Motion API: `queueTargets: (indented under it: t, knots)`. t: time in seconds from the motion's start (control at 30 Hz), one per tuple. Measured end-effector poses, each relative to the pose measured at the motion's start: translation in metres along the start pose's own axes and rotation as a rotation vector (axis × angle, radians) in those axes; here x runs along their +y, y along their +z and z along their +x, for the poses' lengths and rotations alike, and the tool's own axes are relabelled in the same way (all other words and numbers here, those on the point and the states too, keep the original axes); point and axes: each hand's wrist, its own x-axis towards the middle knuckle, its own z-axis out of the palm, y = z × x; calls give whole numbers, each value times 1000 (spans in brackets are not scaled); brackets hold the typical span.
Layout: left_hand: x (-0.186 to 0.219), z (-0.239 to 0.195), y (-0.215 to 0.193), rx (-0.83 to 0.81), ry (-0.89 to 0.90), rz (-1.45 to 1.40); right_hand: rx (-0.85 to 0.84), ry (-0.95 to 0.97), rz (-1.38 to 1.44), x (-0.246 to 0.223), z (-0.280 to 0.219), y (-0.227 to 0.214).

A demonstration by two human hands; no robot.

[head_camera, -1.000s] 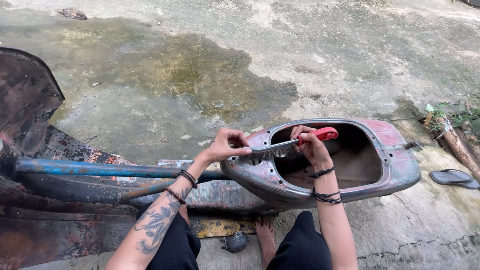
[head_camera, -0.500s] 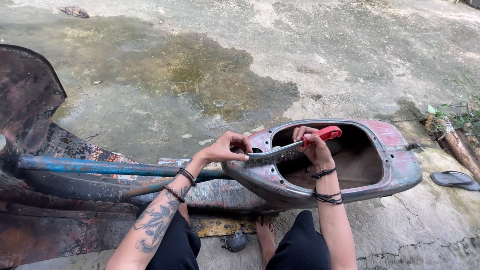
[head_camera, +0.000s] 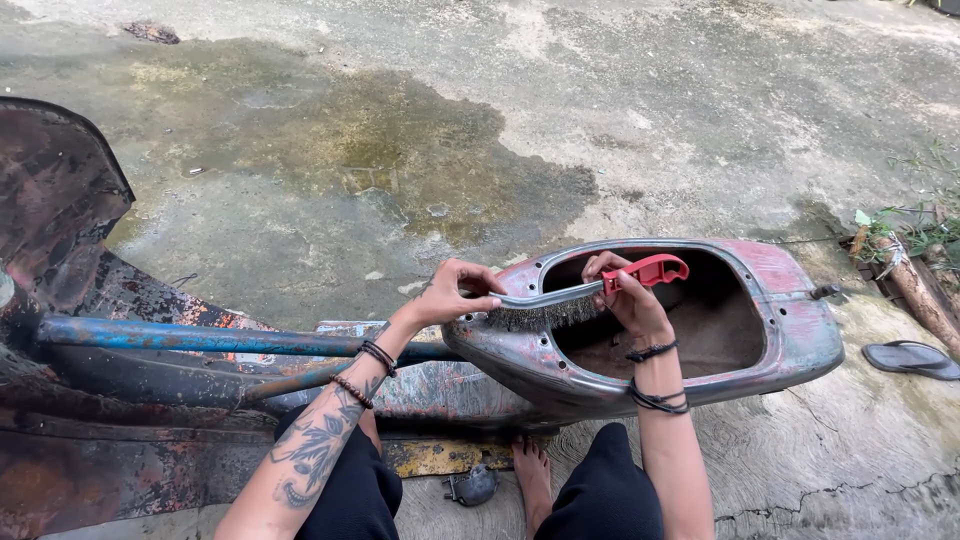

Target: The person uses a wire brush to scrub the edges and interior surfaces of a rusty motorcycle frame. They repeatedly brush along the seams and around circular openings, removing rust and debris from the metal.

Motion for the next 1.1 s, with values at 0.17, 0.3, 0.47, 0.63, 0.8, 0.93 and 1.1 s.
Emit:
queueTargets:
  t: [0.17, 0.3, 0.47, 0.63, 0.8, 0.93, 1.1]
  knots:
    - [12, 1, 6, 59, 17, 7, -124, 64, -194, -78, -53, 63]
    - [10, 4, 18, 77, 121, 80, -266, 77, -360, -131, -97, 125]
    - [5, 9, 27, 73, 240, 127, -46, 242, -658, -141, -132, 195]
    - [14, 11, 22, 97, 121, 106, 302, 272, -1194, -96, -148, 216]
    - [16, 16, 29, 136, 190, 141, 223, 518, -1257, -68, -139, 216]
    - [9, 19, 37, 193, 201, 98, -146, 743, -1530, -104, -110, 215]
    - [2, 22, 31, 292, 157, 86, -234, 650, -1827, -107, -69, 179]
